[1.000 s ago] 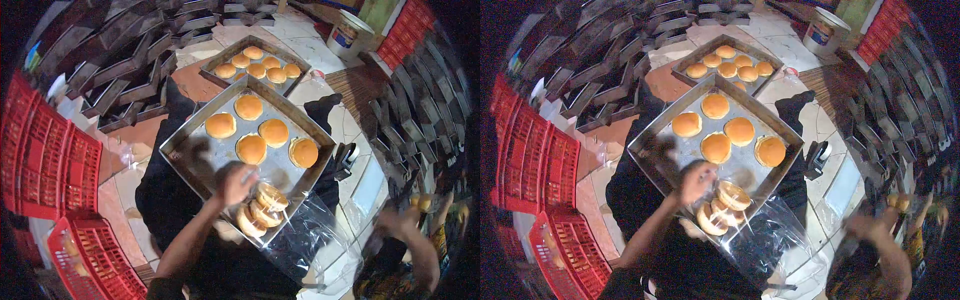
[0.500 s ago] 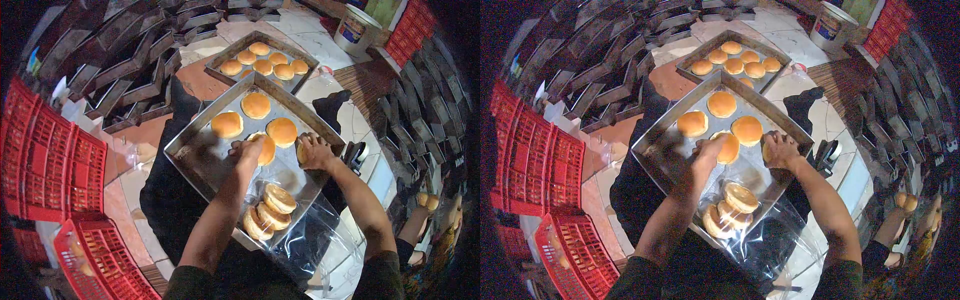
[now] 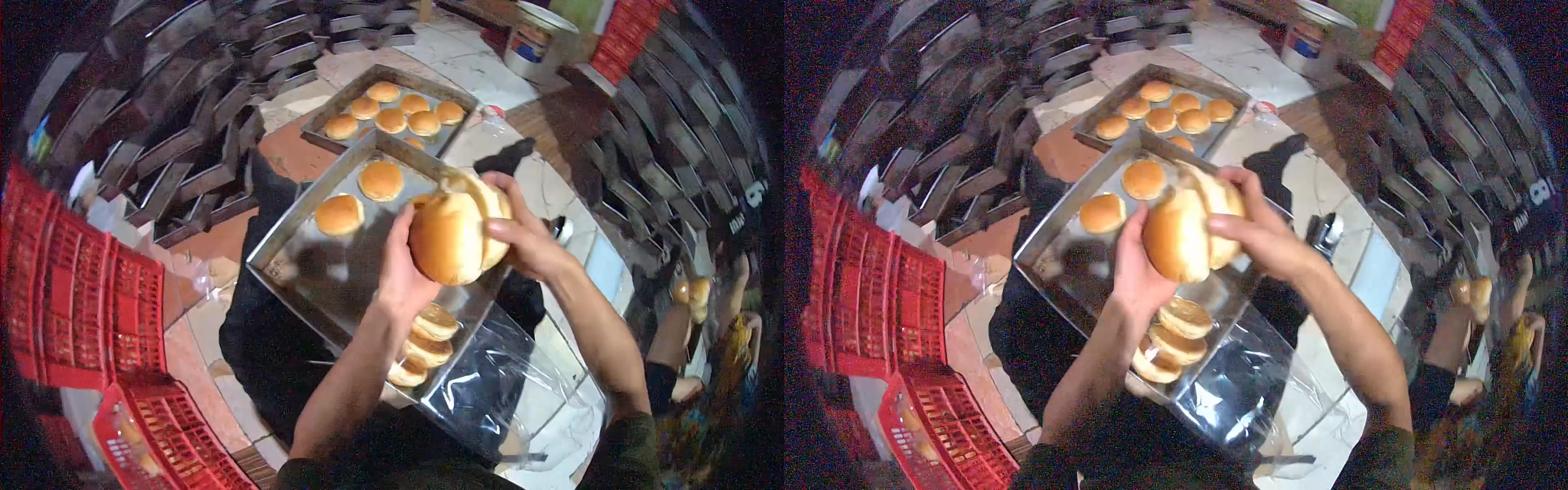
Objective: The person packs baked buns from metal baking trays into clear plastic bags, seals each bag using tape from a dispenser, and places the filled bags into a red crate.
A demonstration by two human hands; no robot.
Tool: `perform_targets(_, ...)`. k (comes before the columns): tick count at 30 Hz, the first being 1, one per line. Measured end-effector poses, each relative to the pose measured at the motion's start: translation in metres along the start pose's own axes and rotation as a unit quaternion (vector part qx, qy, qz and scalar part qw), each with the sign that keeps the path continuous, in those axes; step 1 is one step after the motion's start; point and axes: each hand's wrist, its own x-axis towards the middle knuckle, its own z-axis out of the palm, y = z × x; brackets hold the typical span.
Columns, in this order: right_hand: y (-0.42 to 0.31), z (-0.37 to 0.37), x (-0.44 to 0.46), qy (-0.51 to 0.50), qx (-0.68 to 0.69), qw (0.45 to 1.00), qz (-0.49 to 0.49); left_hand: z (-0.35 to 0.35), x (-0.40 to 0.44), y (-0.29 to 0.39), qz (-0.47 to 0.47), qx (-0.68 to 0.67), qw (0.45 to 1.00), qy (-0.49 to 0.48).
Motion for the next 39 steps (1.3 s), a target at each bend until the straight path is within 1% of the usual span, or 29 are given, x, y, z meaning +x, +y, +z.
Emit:
perform_targets(1, -0.014, 0.014, -0.006, 0.026, -0.16, 0.982, -0.094, 0.013, -0.004, -0.004, 0.012, -0.01, 1.0, -0.02)
perform_targets(2, -0.02, 0.019, -0.014, 0.03, -0.223, 0.958, -0.179, 0.024, -0.009, -0.007, 0.02, -0.02, 0.999, -0.038)
perform_targets(3, -0.033, 0.023, -0.025, 0.052, -0.268, 0.944, -0.187, 0.028, -0.011, -0.007, 0.013, -0.018, 0.994, -0.103)
perform_targets(4, -0.04, 0.025, -0.036, 0.091, -0.27, 0.935, -0.213, 0.044, -0.021, -0.003, -0.056, -0.03, 0.996, -0.064)
perform_targets(6, -0.047, 0.021, -0.058, 0.204, -0.469, 0.83, -0.223, 0.057, -0.033, -0.005, -0.1, -0.052, 0.983, -0.146)
perform_targets(7, -0.058, 0.021, -0.076, 0.218, -0.475, 0.827, -0.206, 0.062, -0.039, -0.013, -0.084, -0.053, 0.986, -0.133)
perform_targets(9, -0.08, 0.031, -0.107, 0.167, -0.259, 0.951, -0.044, 0.082, -0.056, -0.024, 0.001, 0.004, 0.996, -0.09)
perform_targets(10, -0.075, 0.025, -0.12, 0.145, -0.208, 0.963, -0.092, 0.092, -0.063, -0.038, 0.07, 0.061, 0.994, -0.061)
perform_targets(11, -0.073, 0.017, -0.134, 0.156, -0.197, 0.962, -0.106, 0.095, -0.069, -0.053, 0.075, 0.072, 0.993, -0.063)
perform_targets(13, -0.093, 0.015, -0.161, 0.245, -0.163, 0.955, -0.042, 0.103, -0.087, -0.092, 0.148, 0.108, 0.967, -0.176)
perform_targets(14, -0.092, 0.004, -0.177, 0.254, -0.065, 0.965, -0.028, 0.1, -0.097, -0.094, 0.08, 0.069, 0.975, -0.196)
perform_targets(15, -0.1, 0.002, -0.191, 0.275, -0.014, 0.961, 0.028, 0.09, -0.103, -0.095, 0.139, 0.313, 0.908, -0.24)
perform_targets(16, -0.103, -0.014, -0.219, 0.275, 0.02, 0.953, 0.126, 0.083, -0.115, -0.095, 0.146, 0.39, 0.884, -0.211)
perform_targets(17, -0.094, -0.034, -0.248, 0.245, 0.058, 0.949, 0.188, 0.068, -0.126, -0.084, 0.259, 0.556, 0.748, -0.254)
perform_targets(19, -0.087, -0.052, -0.296, 0.227, 0.118, 0.927, 0.275, 0.05, -0.18, -0.084, 0.268, 0.651, 0.673, -0.228)
perform_targets(21, -0.066, -0.064, -0.339, 0.293, 0.131, 0.863, 0.389, 0.028, -0.221, -0.104, 0.23, 0.725, 0.619, -0.196)
perform_targets(22, -0.043, -0.067, -0.359, 0.292, 0.164, 0.838, 0.43, 0.02, -0.232, -0.113, 0.225, 0.727, 0.619, -0.193)
perform_targets(24, -0.003, -0.049, -0.367, 0.222, 0.274, 0.783, 0.513, 0.013, -0.239, -0.124, 0.182, 0.802, 0.543, -0.171)
perform_targets(25, 0.011, -0.034, -0.369, 0.232, 0.276, 0.782, 0.508, 0.014, -0.236, -0.125, 0.186, 0.81, 0.525, -0.184)
perform_targets(27, 0.049, -0.008, -0.352, 0.192, 0.398, 0.799, 0.407, 0.012, -0.229, -0.125, 0.171, 0.817, 0.512, -0.201)
perform_targets(28, 0.05, 0.004, -0.33, 0.183, 0.404, 0.813, 0.377, 0.011, -0.225, -0.125, 0.156, 0.822, 0.501, -0.223)
perform_targets(30, 0.076, 0.006, -0.31, 0.132, 0.517, 0.787, 0.31, 0.012, -0.222, -0.121, 0.187, 0.82, 0.509, -0.184)
perform_targets(31, 0.077, 0.01, -0.297, 0.115, 0.516, 0.789, 0.314, 0.012, -0.221, -0.118, 0.213, 0.805, 0.523, -0.183)
perform_targets(33, 0.074, 0.028, -0.263, 0.162, 0.415, 0.861, 0.247, 0.011, -0.221, -0.116, 0.251, 0.785, 0.538, -0.178)
perform_targets(34, 0.076, 0.035, -0.247, 0.146, 0.412, 0.863, 0.252, 0.01, -0.221, -0.117, 0.263, 0.78, 0.54, -0.177)
perform_targets(36, 0.078, 0.051, -0.213, 0.252, 0.17, 0.93, 0.205, 0.011, -0.219, -0.115, 0.238, 0.781, 0.546, -0.187)
perform_targets(37, 0.07, 0.055, -0.184, 0.214, 0.0, 0.971, 0.105, 0.011, -0.219, -0.115, 0.241, 0.784, 0.545, -0.175)
perform_targets(38, 0.078, 0.061, -0.166, 0.233, -0.021, 0.967, 0.104, 0.011, -0.216, -0.113, 0.247, 0.783, 0.544, -0.175)
perform_targets(39, 0.086, 0.063, -0.154, 0.229, -0.169, 0.958, 0.044, 0.011, -0.213, -0.111, 0.254, 0.782, 0.542, -0.175)
